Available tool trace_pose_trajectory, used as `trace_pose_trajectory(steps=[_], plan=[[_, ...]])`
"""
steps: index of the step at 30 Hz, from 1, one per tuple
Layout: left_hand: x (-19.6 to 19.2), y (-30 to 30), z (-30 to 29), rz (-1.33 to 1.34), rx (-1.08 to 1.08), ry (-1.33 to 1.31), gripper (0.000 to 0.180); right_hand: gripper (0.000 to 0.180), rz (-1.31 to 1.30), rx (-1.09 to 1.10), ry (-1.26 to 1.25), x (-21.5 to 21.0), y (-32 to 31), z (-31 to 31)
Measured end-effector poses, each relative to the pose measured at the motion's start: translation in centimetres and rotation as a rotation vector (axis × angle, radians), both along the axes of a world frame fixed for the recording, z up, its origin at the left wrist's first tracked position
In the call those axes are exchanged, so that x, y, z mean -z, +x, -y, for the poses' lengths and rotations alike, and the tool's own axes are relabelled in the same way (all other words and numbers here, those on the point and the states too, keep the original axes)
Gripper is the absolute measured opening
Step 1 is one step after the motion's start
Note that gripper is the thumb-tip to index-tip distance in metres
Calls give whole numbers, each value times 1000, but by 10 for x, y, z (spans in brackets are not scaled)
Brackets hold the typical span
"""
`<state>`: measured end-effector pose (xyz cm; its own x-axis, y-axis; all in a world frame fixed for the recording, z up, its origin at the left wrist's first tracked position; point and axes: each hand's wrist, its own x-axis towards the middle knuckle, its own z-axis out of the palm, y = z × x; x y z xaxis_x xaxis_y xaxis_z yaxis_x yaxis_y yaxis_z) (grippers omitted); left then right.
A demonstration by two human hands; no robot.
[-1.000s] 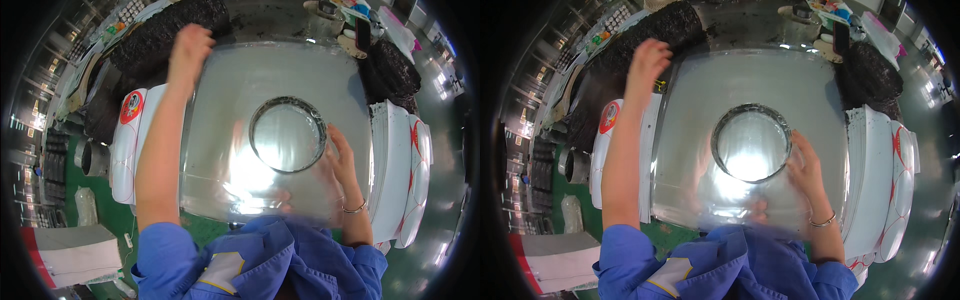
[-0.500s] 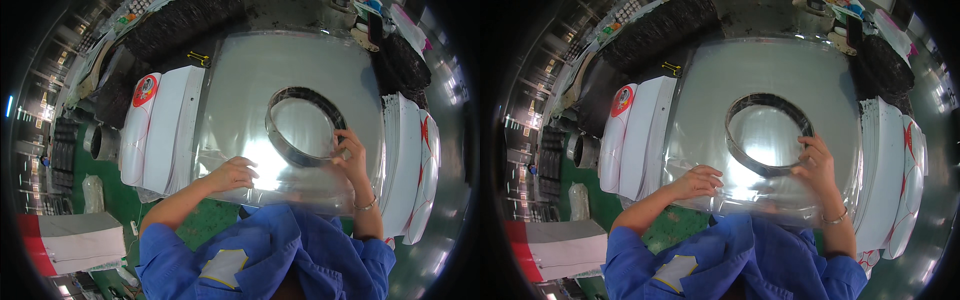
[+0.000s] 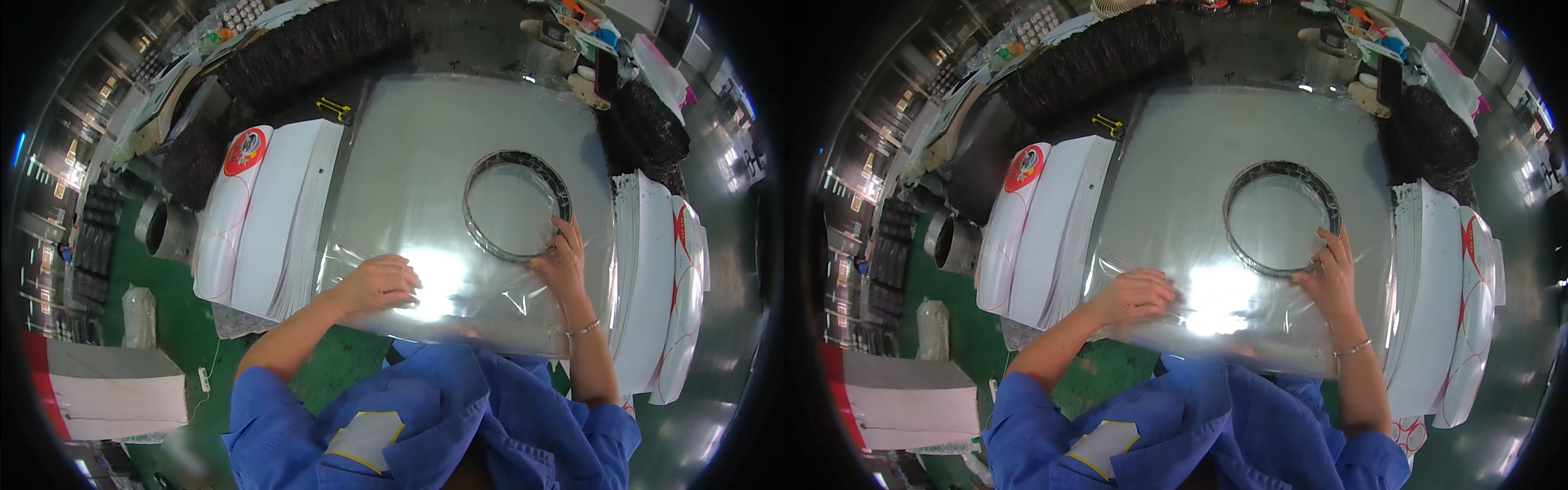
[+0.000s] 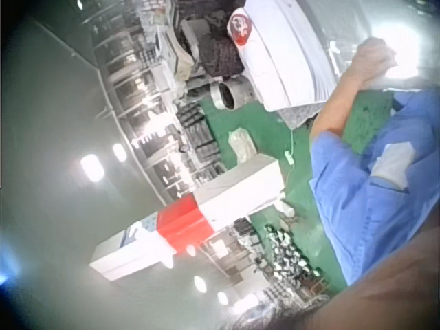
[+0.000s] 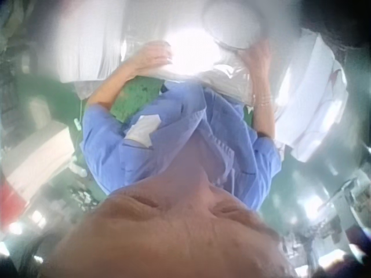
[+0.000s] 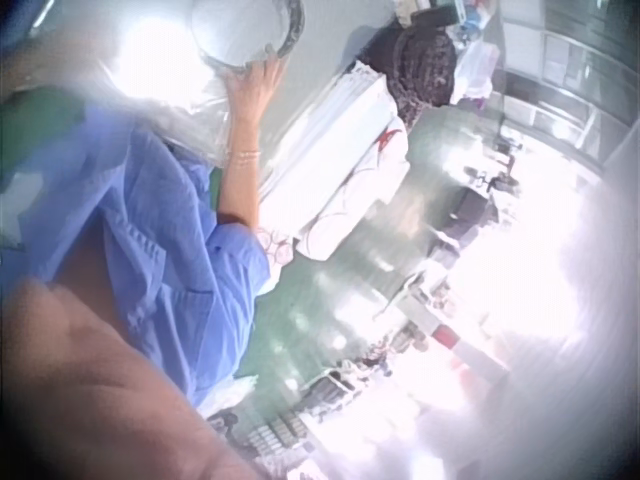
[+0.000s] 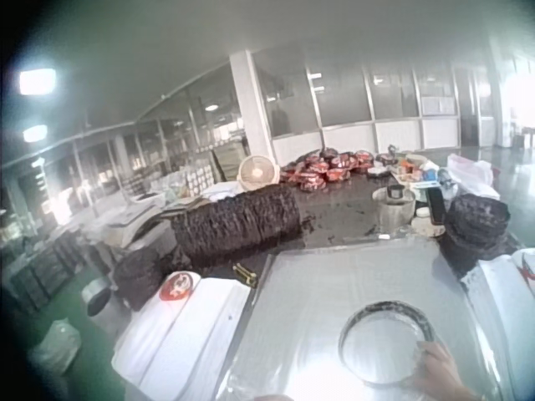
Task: The person repeatedly wraps round dark food items in clear plastic film on a stainless steel table, then places a printed paper label on top and stacks the finished units. The process is repeated continuously with the same sequence of wrapping, labeling, and stacking.
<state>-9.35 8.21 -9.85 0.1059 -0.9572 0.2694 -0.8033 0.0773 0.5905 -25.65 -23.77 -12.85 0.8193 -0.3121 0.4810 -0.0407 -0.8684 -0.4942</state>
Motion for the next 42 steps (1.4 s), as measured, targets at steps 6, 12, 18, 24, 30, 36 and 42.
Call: trace_pose_trajectory(steps=[6, 12, 18, 24, 30, 36, 42], plan=[[18, -4, -2, 102, 125, 179, 8, 35, 11, 50, -48, 3, 5, 16], [30, -16, 1, -105, -163, 294, 9, 32, -52, 215, -14, -10, -119, 10], [-17, 43, 82, -184, -535, 70, 11, 56, 88, -390, 573, -46, -107, -33], [-127, 16, 72, 139, -106, -226, 14, 49, -237, -222, -131, -25, -4, -27], [-11, -9, 5, 13, 111, 59, 8, 44, 48, 259, -339, -31, 22, 83], [-4, -12, 5, -345, 305, 497, 13, 34, 177, 531, -291, -70, 15, 258], [-23, 10, 13, -525, -8, 633, 17, 42, -308, 584, -171, -107, 61, 303]])
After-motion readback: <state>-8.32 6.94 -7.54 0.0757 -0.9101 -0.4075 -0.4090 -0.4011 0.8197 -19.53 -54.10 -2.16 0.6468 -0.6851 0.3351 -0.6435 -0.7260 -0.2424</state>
